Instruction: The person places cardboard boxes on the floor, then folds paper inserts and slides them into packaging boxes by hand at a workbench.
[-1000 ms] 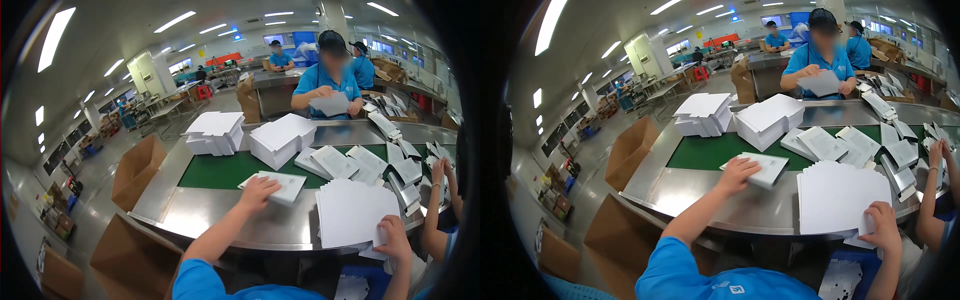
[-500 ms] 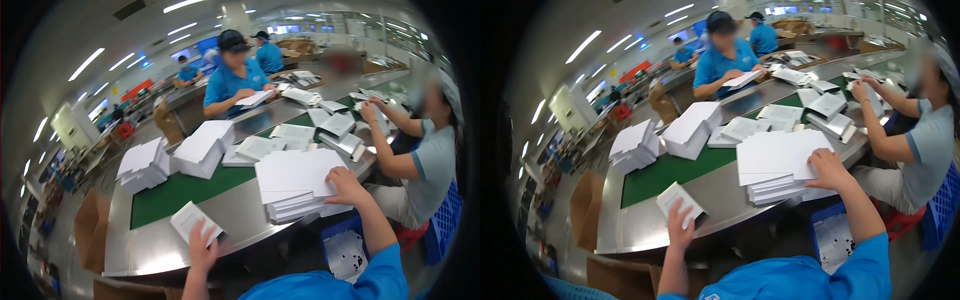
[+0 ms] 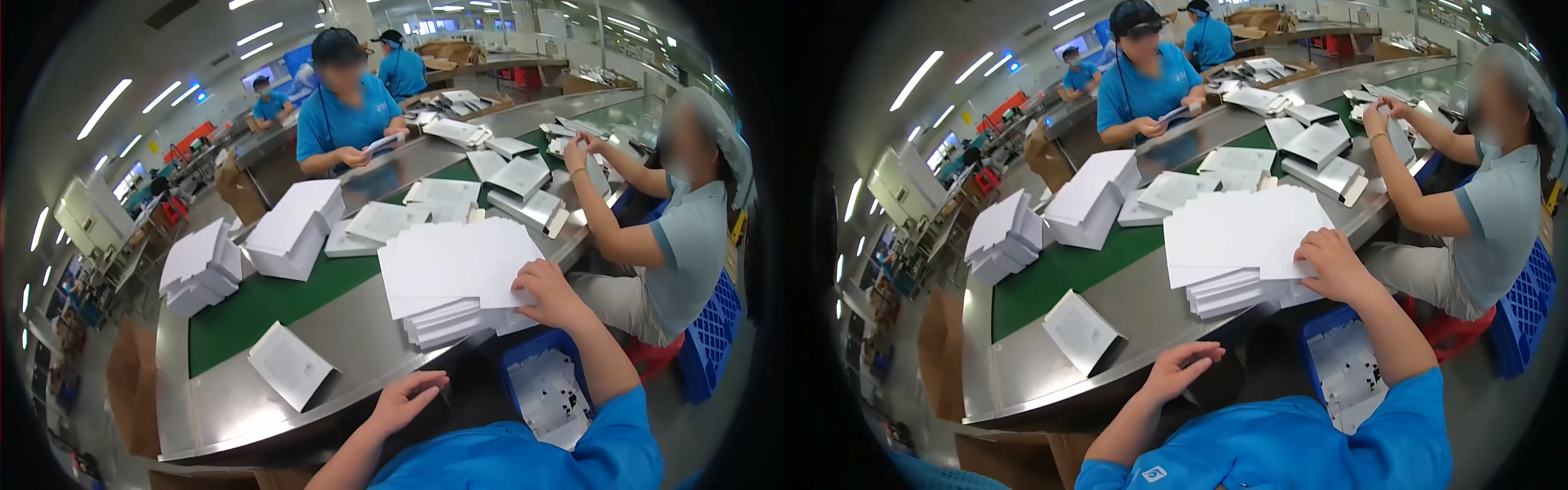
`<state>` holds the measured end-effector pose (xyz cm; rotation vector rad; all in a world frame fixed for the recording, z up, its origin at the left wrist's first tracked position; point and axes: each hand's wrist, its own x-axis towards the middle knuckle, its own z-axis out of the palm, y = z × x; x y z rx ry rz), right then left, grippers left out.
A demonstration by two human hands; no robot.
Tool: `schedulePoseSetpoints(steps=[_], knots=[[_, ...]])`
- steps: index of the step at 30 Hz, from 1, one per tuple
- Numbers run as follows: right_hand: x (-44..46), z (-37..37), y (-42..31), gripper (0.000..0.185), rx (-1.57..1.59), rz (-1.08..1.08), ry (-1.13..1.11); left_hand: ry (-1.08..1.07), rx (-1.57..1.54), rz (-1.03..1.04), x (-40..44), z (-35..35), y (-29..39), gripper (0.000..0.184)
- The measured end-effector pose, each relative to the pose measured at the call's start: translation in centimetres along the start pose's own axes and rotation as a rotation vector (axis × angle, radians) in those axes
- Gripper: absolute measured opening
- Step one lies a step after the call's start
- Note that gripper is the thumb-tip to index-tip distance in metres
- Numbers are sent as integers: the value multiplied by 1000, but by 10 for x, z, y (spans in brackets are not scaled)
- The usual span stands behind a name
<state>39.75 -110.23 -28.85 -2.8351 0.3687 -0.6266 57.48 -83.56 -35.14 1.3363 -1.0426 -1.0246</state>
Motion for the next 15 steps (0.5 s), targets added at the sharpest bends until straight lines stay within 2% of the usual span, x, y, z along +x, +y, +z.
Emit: schedulePoseSetpoints(steps=[2, 3, 4, 5, 6, 7, 8, 9, 10, 12, 13, 14, 15], knots=[[-3, 3, 1, 30, 96, -81, 142, -41, -47, -20, 2, -2, -4, 35], [-2, 6, -1, 22, 105, -110, 282, -48, -145, -16, 3, -1, -3, 38], [-3, 7, -8, 22, 110, -106, 274, -54, -243, -14, 3, -1, -2, 42], [-3, 7, -17, 21, 127, -173, 407, -74, -249, -38, 5, -3, -5, 52], [-2, 8, -27, 20, 143, -242, 540, -70, -254, -43, 7, -1, -2, 52], [-3, 13, -34, 19, 111, -346, 564, -24, -450, -11, 8, 1, 4, 55], [-4, 18, -46, 19, 120, -347, 559, 26, -642, 23, 10, 2, 10, 60], [-5, 21, -60, 19, 160, -472, 505, 83, -670, -8, 10, 0, 16, 64], [-5, 25, -71, 20, 204, -598, 451, 112, -726, 30, 11, -3, 15, 61], [-4, 38, -86, 20, 243, -659, 389, 438, -792, 7, 6, -2, 28, 50], [-3, 43, -91, 21, 265, -715, 337, 459, -793, 6, 3, -4, 29, 50], [0, 42, -93, 21, 280, -725, 331, 536, -791, 23, 0, -8, 30, 46], [5, 38, -94, 21, 290, -619, 343, 611, -788, 41, -4, -11, 30, 42]])
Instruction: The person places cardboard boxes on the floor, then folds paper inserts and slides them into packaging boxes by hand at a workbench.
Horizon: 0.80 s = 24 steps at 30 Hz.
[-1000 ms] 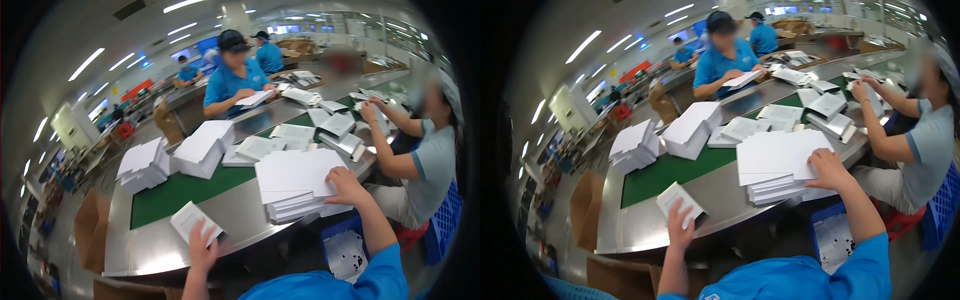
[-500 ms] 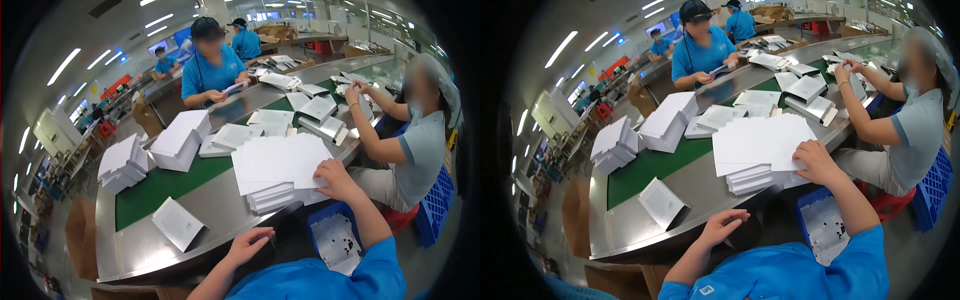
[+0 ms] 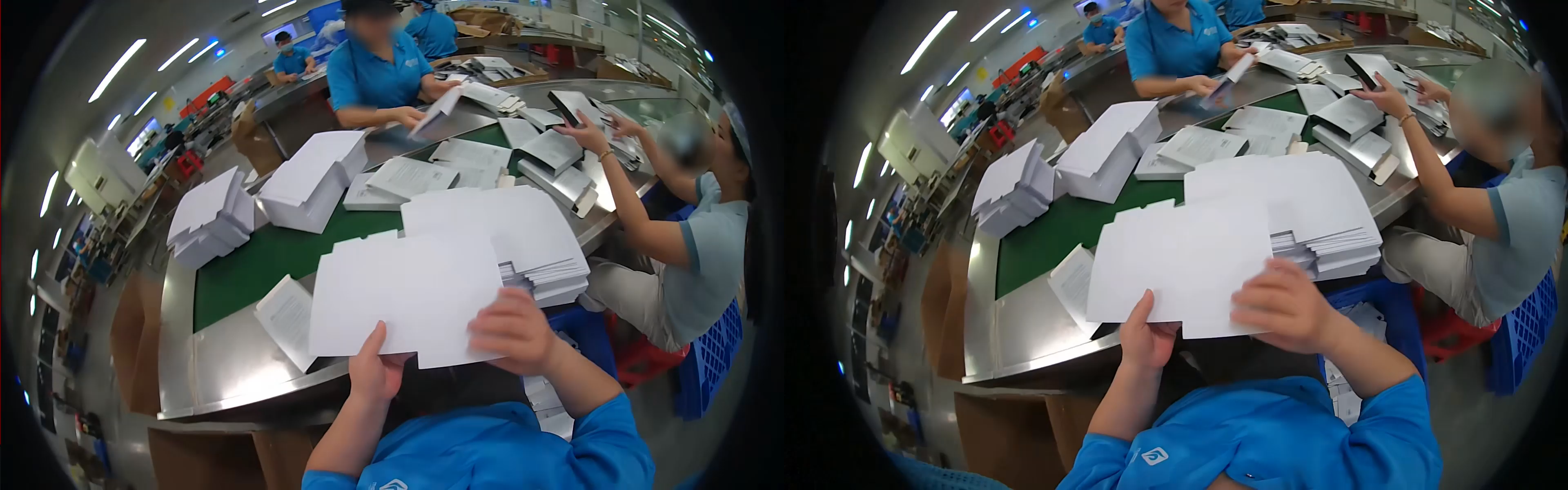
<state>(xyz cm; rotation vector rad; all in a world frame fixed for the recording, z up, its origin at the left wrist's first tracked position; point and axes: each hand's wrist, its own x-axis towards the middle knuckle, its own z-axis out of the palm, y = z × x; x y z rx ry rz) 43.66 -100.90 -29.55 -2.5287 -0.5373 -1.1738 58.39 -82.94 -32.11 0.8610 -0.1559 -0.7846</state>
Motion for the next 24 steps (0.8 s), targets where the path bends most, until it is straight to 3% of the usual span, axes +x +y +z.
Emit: schedulePoseSetpoints(steps=[1, 3, 10, 12, 13, 15, 16, 19, 20, 21, 22, 23, 24], knots=[[4, -1, 2, 22, -17, 102, 23, 13, -2, 7, -2, -5, 3, 42], [0, 6, 9, 24, -23, 97, 3, -48, -71, 59, -8, -15, 7, 43], [-1, 40, -7, 23, 261, 135, 69, 62, -93, 137, -22, -28, 4, 46], [-1, 55, -18, 12, 520, 474, 399, 139, -67, 208, -26, -29, 0, 47], [-4, 64, -21, 12, 525, 475, 395, 144, -69, 210, -27, -30, -3, 47], [-10, 80, -23, 6, 987, 840, 524, 177, 31, 356, -29, -33, -7, 48], [-16, 78, -22, 10, 1245, 1023, 425, 185, 28, 358, -31, -36, -8, 48], [-18, 85, -31, 9, 1302, 1168, 437, 176, 133, 367, -34, -57, -18, 46], [-18, 85, -33, 9, 1306, 1175, 428, 109, 486, 388, -32, -78, -29, 45], [-18, 84, -34, 7, 1033, 1007, 300, 37, 838, 398, -32, -90, -35, 45], [-17, 83, -34, 6, 764, 830, 177, 4, 870, 264, -43, -60, -12, 39], [-18, 84, -33, 6, 770, 833, 168, 14, 867, 259, -39, -55, -8, 39], [-18, 84, -33, 5, 757, 861, 182, -193, 568, 351, -36, -52, -5, 42]])
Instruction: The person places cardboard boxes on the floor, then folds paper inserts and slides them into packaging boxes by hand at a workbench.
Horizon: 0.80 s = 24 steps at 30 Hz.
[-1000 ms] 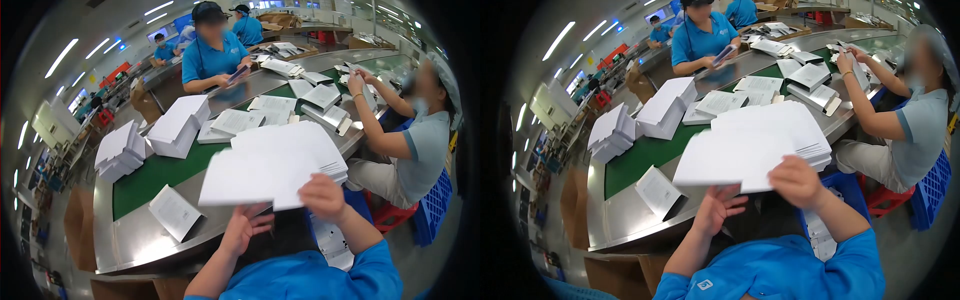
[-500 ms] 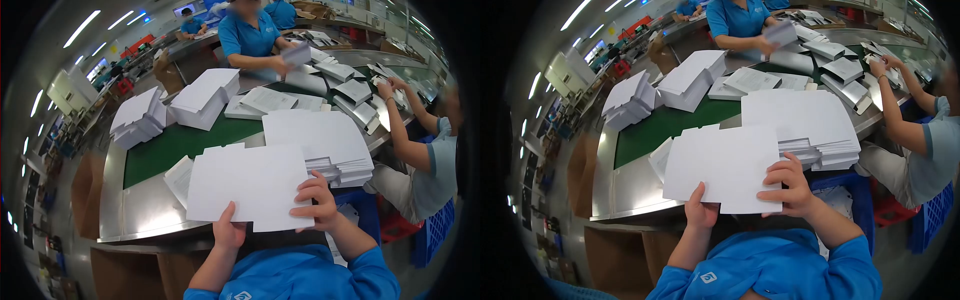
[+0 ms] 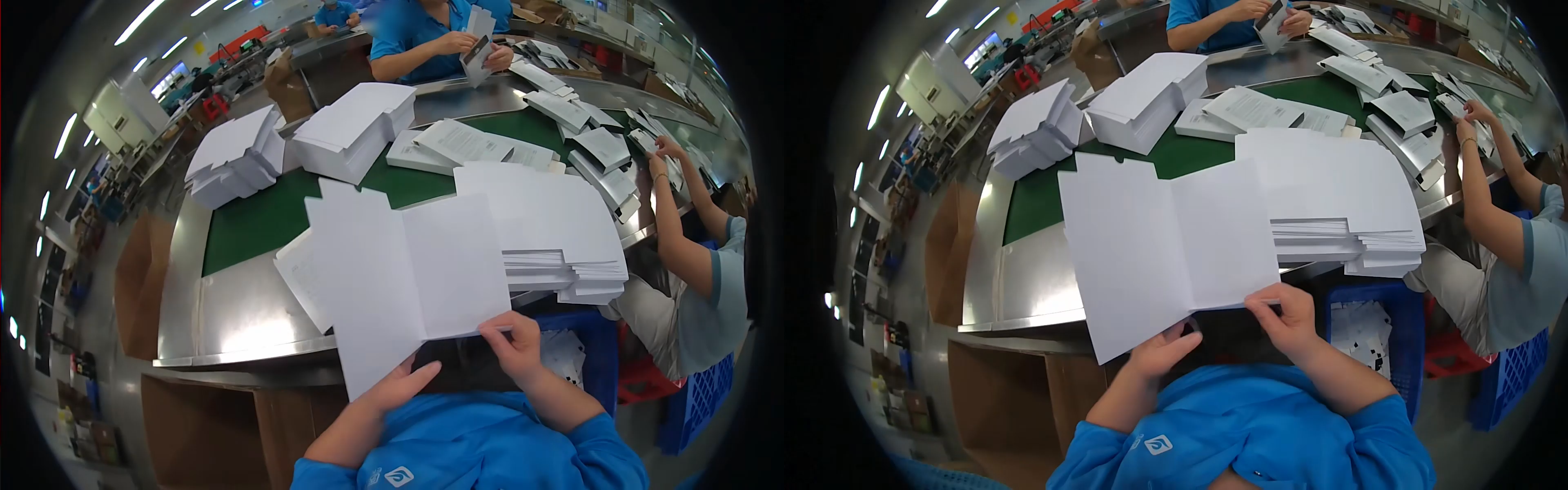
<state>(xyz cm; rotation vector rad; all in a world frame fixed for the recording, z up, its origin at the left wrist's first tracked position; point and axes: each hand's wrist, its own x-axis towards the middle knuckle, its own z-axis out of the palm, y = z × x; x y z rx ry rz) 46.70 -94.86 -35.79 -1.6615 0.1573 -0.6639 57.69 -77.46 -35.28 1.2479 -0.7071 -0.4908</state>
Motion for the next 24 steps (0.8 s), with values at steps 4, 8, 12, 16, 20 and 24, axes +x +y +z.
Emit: schedulePoseSetpoints(steps=[4, 8, 12, 16, 20, 24], knots=[[2, -3, 5, 4, 292, 36, 53, -157, -338, 114, 7, -31, -3, 46], [1, 3, 4, 4, 348, -17, 8, -54, -960, -290, 6, -23, -23, 52], [-1, 7, 3, 4, -16, -202, -84, -143, -826, -530, 11, 2, -9, 59], [2, 0, 2, 32, -153, -364, -303, -54, -596, -494, 5, 1, -8, 59], [4, -30, 12, 62, -122, -131, -442, 108, -157, -366, -2, -17, -4, 51], [8, -15, -15, 70, 406, 48, 0, 57, 343, -155, -10, -15, 0, 38]])
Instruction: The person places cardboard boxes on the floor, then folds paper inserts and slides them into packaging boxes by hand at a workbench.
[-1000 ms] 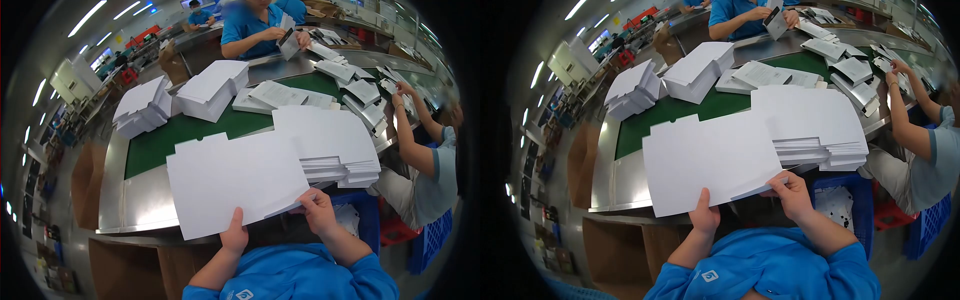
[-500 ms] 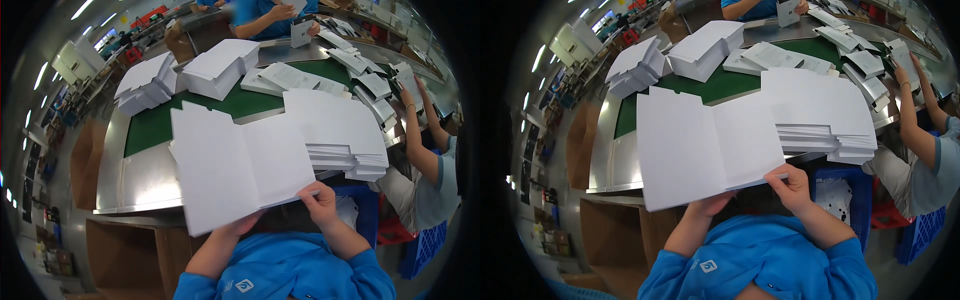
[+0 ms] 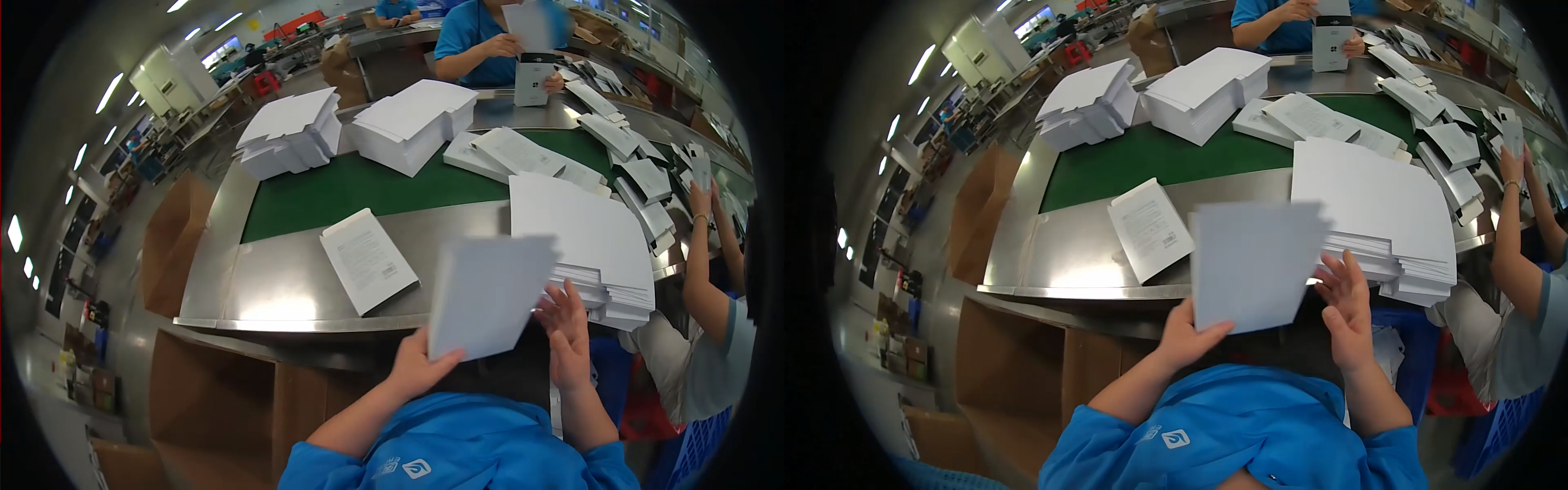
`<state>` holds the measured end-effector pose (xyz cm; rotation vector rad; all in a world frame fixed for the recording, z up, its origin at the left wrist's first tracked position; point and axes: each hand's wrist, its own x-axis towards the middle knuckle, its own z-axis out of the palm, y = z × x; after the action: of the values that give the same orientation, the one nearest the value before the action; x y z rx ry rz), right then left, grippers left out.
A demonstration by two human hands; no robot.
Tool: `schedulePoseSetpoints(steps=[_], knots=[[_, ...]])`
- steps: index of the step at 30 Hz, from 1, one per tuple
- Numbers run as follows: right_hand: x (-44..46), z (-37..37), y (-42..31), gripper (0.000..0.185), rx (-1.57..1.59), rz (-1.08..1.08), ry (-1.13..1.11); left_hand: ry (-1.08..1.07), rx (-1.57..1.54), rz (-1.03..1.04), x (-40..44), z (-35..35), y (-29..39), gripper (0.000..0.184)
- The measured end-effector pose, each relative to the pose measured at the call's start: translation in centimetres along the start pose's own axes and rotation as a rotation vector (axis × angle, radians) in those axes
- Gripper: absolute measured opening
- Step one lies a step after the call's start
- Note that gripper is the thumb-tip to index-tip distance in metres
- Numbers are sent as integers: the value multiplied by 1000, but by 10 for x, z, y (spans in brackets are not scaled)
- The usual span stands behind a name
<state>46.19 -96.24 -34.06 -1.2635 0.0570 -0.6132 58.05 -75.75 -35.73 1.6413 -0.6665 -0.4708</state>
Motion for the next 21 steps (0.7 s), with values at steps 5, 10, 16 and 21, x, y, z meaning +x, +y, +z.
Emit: schedulePoseSetpoints(steps=[5, 10, 16, 21], knots=[[1, 10, 32, 85, 48, -122, 148, -190, 156, 157, -7, 22, 0, 27], [2, 2, 38, 68, 173, 146, -20, -253, 144, 163, -13, 17, 3, 32], [13, 22, 37, 29, 221, -48, 134, 51, -7, 156, 9, -46, -6, 41], [78, 38, 47, 33, 3, -273, 34, 641, 465, 13, 63, -149, -39, 42]])
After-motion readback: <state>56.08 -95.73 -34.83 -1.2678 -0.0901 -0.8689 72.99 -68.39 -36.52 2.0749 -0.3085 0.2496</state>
